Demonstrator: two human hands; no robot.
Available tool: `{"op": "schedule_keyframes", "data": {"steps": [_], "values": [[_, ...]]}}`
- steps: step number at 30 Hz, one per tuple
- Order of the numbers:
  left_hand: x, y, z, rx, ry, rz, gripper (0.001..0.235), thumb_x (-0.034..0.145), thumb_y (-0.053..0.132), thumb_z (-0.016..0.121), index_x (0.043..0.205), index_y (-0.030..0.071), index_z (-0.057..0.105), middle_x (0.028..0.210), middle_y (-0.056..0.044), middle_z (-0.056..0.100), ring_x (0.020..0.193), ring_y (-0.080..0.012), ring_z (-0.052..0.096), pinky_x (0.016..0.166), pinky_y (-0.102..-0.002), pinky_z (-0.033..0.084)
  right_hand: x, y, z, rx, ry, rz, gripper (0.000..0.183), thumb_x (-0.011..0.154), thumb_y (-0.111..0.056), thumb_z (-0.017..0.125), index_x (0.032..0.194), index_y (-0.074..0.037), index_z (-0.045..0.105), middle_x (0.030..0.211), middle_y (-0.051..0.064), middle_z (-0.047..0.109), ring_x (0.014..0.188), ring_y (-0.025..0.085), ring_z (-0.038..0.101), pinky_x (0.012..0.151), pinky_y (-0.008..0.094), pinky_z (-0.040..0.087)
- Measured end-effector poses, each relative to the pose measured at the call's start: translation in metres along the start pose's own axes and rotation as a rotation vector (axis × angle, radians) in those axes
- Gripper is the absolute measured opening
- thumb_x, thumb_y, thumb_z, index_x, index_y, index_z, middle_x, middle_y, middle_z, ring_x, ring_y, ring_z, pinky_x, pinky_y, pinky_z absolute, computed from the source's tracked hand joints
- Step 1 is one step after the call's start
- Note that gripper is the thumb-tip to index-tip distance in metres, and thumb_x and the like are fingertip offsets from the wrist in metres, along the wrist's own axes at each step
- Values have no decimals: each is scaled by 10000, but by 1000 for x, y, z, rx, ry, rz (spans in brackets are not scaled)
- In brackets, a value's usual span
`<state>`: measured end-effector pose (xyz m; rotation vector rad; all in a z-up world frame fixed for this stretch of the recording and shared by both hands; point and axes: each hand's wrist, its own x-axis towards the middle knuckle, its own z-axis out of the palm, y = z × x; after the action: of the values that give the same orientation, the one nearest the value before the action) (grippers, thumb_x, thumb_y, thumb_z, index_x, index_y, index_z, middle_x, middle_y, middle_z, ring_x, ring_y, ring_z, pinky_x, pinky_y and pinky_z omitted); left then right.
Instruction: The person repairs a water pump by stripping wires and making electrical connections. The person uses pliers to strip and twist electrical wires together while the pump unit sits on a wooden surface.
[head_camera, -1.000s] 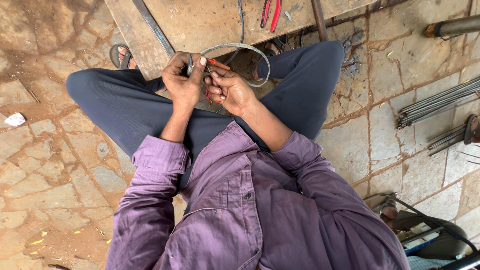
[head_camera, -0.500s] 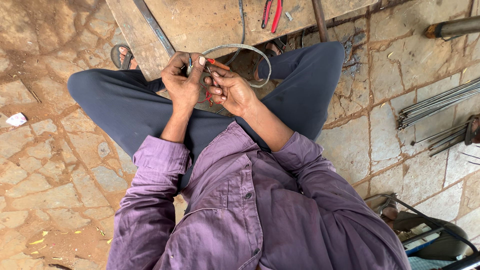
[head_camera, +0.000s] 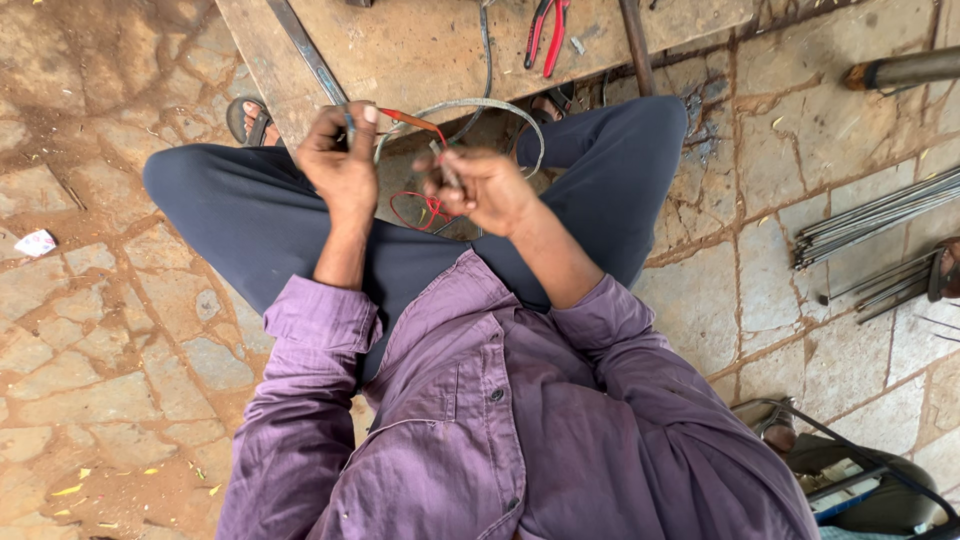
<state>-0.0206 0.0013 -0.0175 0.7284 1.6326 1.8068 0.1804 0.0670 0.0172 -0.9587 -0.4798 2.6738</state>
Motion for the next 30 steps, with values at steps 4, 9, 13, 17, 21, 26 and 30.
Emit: {"op": "schedule_keyframes", "data": {"steps": [4, 9, 13, 17, 21, 26, 30], "values": [[12, -6, -6, -101, 136, -65, 135, 968, 94, 778, 912, -22, 739, 783, 5, 677, 701, -62, 577, 658, -226, 473, 35, -33, -27, -2, 13, -231, 453, 1004, -171, 579, 1371, 94, 572, 1050, 128, 653, 801, 140, 594, 663, 242, 459], [19, -9, -11, 63, 226, -67, 172, 984, 109, 780, 890, -30, 741, 723, 41, 603, 645, -38, 453, 593, -219, 339, 131, -73, -81, -201, 152, -423, 399, 1057, -80, 447, 1424, -16, 590, 1040, 75, 601, 910, 165, 599, 841, 335, 548], [20, -9, -11, 63, 226, -60, 177, 996, 117, 773, 906, -30, 733, 731, 51, 603, 652, -30, 440, 599, -224, 325, 170, -83, -105, -178, 266, -464, 352, 1071, -56, 436, 1376, -28, 609, 1081, 96, 672, 892, 182, 620, 818, 347, 548], [21, -5, -9, 79, 247, -124, 169, 979, 126, 786, 917, -27, 750, 705, 60, 551, 631, -26, 383, 573, -217, 273, 171, -77, -108, -173, 305, -485, 326, 1076, -76, 464, 1351, -4, 624, 1113, 125, 712, 899, 186, 645, 838, 345, 569], [20, 1, -7, 11, 212, -141, 162, 984, 141, 781, 956, -16, 748, 751, 57, 636, 653, -21, 474, 598, -208, 359, 170, -85, -110, -162, 312, -563, 296, 1067, -69, 510, 1325, 4, 636, 1129, 154, 732, 943, 205, 698, 871, 363, 606], [20, 1, -8, 77, 223, -187, 197, 989, 128, 803, 902, -36, 737, 717, 41, 570, 637, -31, 395, 578, -204, 281, 167, -90, -113, -187, 314, -572, 279, 1070, -102, 500, 1291, 10, 629, 1160, 173, 735, 991, 228, 723, 909, 382, 630], [20, 5, -5, 4, 194, -157, 152, 979, 124, 785, 954, -22, 749, 774, 26, 667, 676, -24, 519, 626, -187, 397, 165, -91, -114, -185, 318, -555, 267, 1065, -93, 510, 1279, 23, 620, 1176, 185, 731, 1025, 248, 733, 943, 396, 631]]}}
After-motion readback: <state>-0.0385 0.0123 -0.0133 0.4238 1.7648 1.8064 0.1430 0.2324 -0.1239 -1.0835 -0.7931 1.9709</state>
